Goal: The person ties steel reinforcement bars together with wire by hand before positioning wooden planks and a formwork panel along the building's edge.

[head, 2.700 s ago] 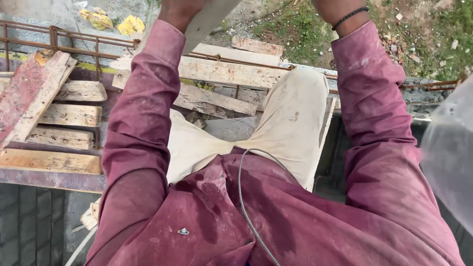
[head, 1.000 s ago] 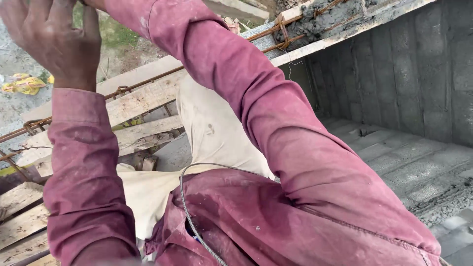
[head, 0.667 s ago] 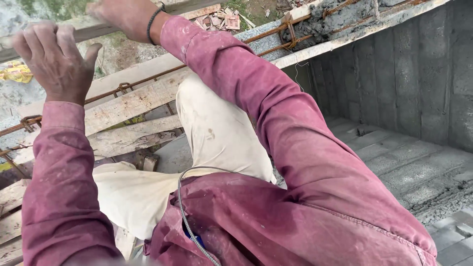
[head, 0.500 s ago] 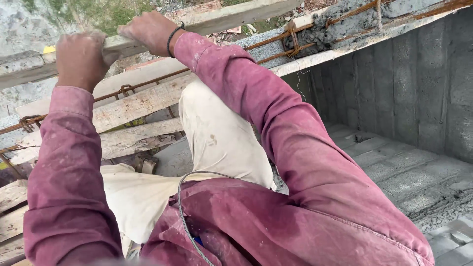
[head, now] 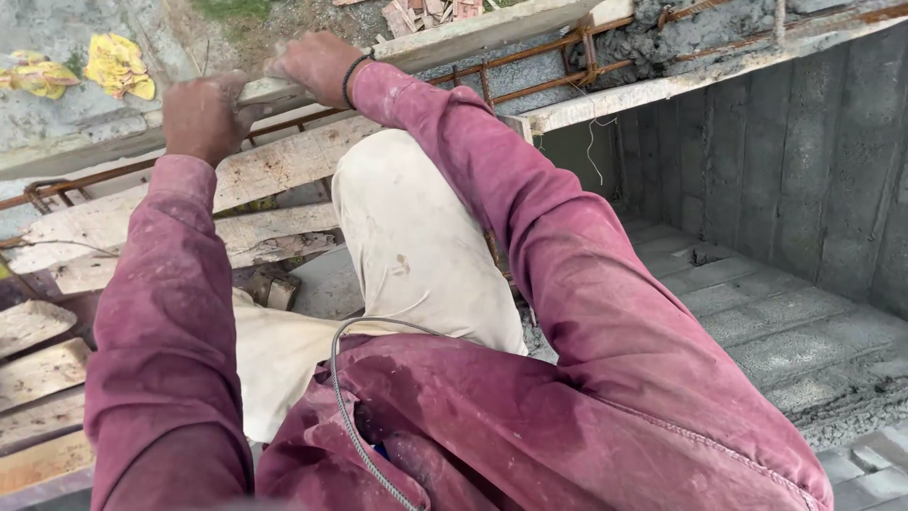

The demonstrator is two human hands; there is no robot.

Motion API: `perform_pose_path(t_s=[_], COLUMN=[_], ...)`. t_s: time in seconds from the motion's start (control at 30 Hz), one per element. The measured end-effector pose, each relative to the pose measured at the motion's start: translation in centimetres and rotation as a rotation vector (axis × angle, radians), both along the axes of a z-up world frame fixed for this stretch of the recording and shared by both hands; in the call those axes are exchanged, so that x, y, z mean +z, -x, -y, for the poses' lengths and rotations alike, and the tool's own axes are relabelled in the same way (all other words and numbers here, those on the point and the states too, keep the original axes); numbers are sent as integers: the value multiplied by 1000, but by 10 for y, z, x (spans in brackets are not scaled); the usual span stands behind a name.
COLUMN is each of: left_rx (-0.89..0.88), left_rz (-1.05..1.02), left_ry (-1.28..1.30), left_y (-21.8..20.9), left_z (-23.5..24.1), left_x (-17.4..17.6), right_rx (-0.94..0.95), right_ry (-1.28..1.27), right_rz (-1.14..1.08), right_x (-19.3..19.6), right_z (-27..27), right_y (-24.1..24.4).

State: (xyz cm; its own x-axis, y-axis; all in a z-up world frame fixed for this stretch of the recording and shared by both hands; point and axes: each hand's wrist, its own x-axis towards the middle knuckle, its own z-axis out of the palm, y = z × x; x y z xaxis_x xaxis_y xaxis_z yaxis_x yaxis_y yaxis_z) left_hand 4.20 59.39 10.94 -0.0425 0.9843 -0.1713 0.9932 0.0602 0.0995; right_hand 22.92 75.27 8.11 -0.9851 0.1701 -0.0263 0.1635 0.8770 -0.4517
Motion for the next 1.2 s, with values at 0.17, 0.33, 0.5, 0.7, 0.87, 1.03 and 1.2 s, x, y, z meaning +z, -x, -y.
perform_pose_path(t_s=[0.17,0.33,0.5,0.7,0.87,1.03,1.2], left_rx=[37,107,103,88,124,75,139], left_rz=[55,211,165,196,354,152,104], left_ry=[-163,-67,-69,-89,7,-130,-71], left_y=[-2,-21,-26,-27,-31,-38,-46], left_z=[1,-21,-38,-57,-59,-46,-45], left_x=[-31,-48,-78,-103,-102,-80,-75], right_rx=[93,-136,-177,-148,-190,-184,-217], right_ry=[78,-218,-354,-385,-381,-448,-416], right_rz=[-146,256,475,472,507,451,598], right_x=[20,15,-4,-5,-2,-21,-19], right_z=[-7,-48,-79,-92,-88,-90,-84], right_y=[-32,-97,-136,-139,-138,-150,-138])
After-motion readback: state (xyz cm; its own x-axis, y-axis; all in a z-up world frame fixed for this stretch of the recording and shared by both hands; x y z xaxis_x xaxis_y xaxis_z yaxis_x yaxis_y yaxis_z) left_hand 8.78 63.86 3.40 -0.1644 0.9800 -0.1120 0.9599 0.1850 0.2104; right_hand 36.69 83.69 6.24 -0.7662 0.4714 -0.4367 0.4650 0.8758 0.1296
